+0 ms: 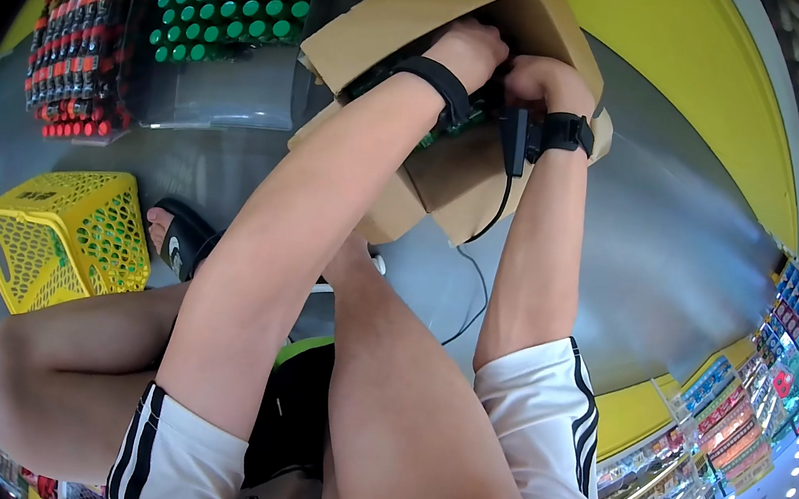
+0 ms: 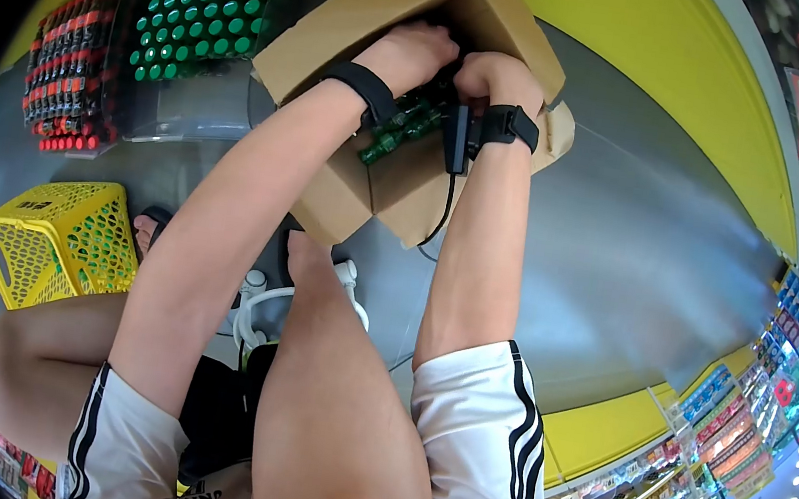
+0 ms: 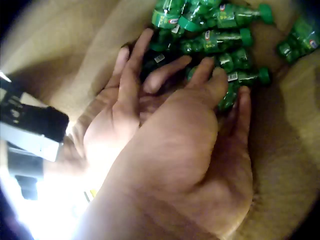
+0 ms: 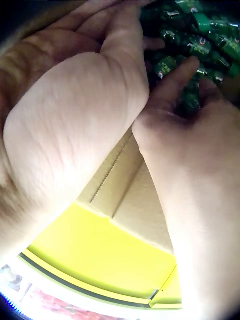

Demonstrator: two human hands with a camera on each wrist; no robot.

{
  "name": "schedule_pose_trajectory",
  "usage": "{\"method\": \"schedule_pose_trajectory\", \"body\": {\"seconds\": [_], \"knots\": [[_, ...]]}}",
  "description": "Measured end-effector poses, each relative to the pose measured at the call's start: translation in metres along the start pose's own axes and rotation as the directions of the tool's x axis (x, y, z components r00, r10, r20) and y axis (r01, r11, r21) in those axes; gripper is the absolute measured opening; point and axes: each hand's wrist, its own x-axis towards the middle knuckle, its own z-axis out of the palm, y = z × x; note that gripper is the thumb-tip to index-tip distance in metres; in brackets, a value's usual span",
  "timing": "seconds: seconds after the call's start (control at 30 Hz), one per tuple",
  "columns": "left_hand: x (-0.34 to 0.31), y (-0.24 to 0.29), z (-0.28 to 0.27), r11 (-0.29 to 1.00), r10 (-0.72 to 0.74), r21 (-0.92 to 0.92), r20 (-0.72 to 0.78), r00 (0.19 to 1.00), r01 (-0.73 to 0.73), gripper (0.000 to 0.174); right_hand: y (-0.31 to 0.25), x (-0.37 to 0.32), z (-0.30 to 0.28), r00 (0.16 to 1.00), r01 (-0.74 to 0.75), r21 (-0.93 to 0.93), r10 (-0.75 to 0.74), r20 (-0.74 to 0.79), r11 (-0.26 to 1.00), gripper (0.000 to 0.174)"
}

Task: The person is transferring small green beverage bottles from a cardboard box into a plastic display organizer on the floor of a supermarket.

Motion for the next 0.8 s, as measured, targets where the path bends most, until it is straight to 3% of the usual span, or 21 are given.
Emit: {"method": "schedule_pose_trajectory", "body": {"seconds": [0.4, 0.5, 0.73, 0.8], "knots": [[-0.03, 0.017, -0.032, 0.992, -0.019, -0.127, -0.07, 0.997, 0.01, 0.023, 0.001, -0.011, 0.001, 1.0, 0.009, 0.11, -0.005, -0.03, 0.994, 0.021], [-0.029, 0.024, -0.043, 0.981, -0.037, -0.189, 0.0, 0.999, 0.036, 0.018, 0.001, -0.02, 0.0, 0.997, 0.002, 0.226, 0.015, -0.072, 0.974, 0.023], [-0.034, 0.022, -0.058, 0.987, -0.011, -0.161, 0.018, 1.0, 0.014, 0.019, -0.004, -0.034, -0.004, 0.995, -0.01, 0.237, 0.033, -0.092, 0.971, 0.03], [-0.039, 0.023, -0.055, 0.98, -0.075, -0.196, -0.208, 0.975, 0.034, 0.018, -0.009, -0.044, -0.009, 0.997, 0.03, 0.164, -0.018, -0.075, 0.986, 0.034]]}}
